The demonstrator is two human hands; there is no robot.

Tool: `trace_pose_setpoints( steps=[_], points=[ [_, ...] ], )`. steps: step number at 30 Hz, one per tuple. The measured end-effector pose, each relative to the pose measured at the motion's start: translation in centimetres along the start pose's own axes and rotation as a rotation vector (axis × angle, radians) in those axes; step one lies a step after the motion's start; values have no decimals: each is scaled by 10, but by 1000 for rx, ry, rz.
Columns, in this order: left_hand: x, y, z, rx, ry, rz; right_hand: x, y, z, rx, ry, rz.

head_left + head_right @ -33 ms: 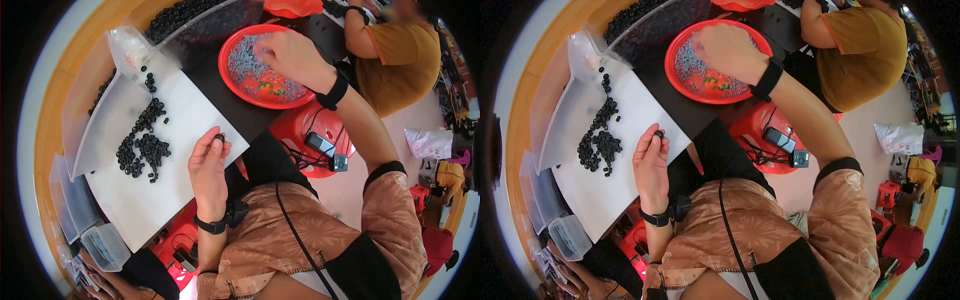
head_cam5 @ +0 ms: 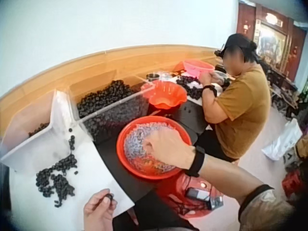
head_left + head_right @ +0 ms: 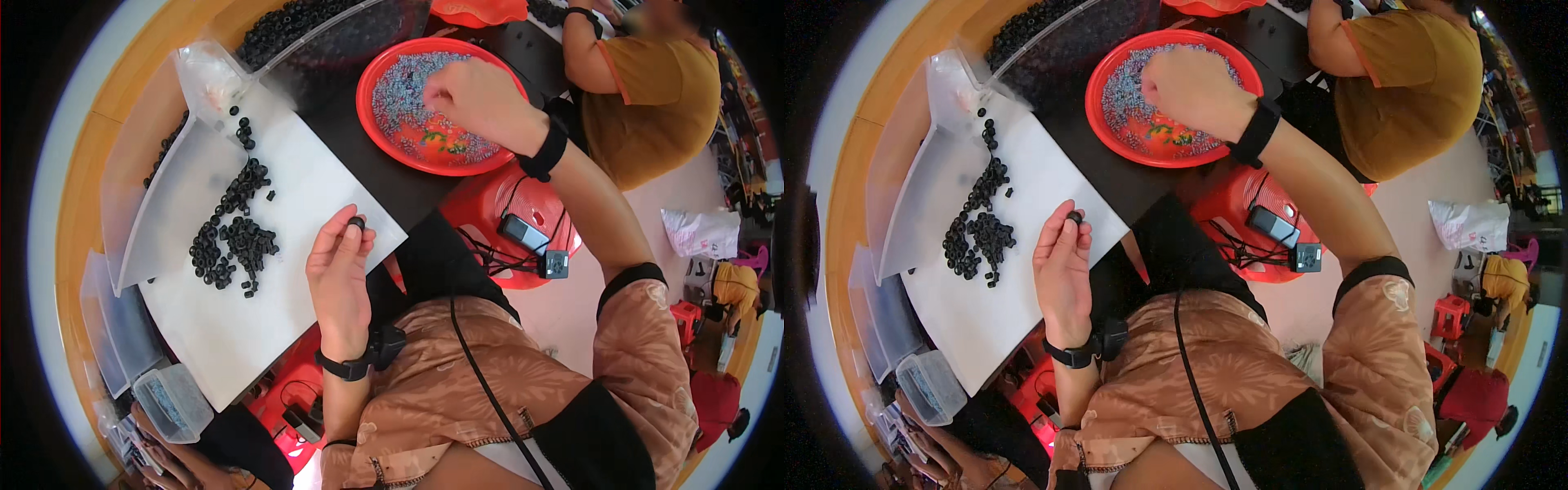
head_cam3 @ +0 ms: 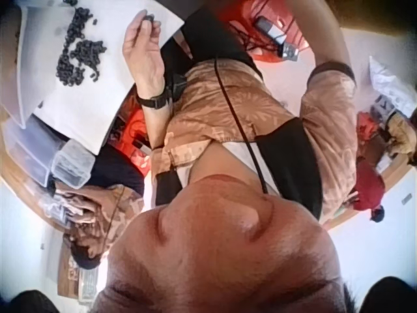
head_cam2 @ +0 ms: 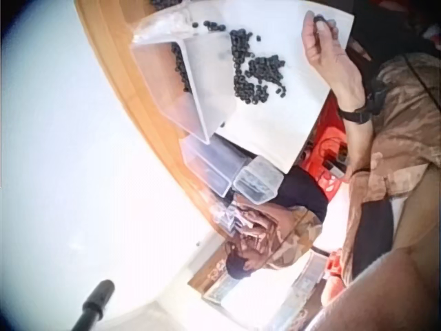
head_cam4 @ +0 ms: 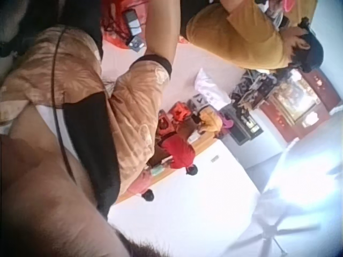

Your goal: Assembling small black plastic components by hand in a manufacturing environment.

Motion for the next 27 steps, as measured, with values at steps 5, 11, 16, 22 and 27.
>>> trace_pose_setpoints(
  steps=[5, 11, 16, 22, 27],
  points=[
    [3, 0, -2, 33, -17, 5, -16, 36, 15, 93, 142, -118],
    [5, 0, 0, 33, 0, 13, -1, 41, 8, 95, 44, -115],
    [4, 1, 0, 29, -5, -3, -4, 50, 9, 113, 30, -21],
    [-2, 19, -4, 118, -41, 86, 2, 30, 13, 117, 15, -254],
    [2, 24, -9, 174, -123, 186, 31, -1, 33, -13, 93, -759]
  ],
)
Point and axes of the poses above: each hand's wrist, its own z-axis away from the middle knuckle, its own y-axis out of the palm, x = y × z, the point moved 9 cm from there along -z, towards the middle knuckle, and after that the axes turned 13 degrees about -z, right-handed, at the moved point
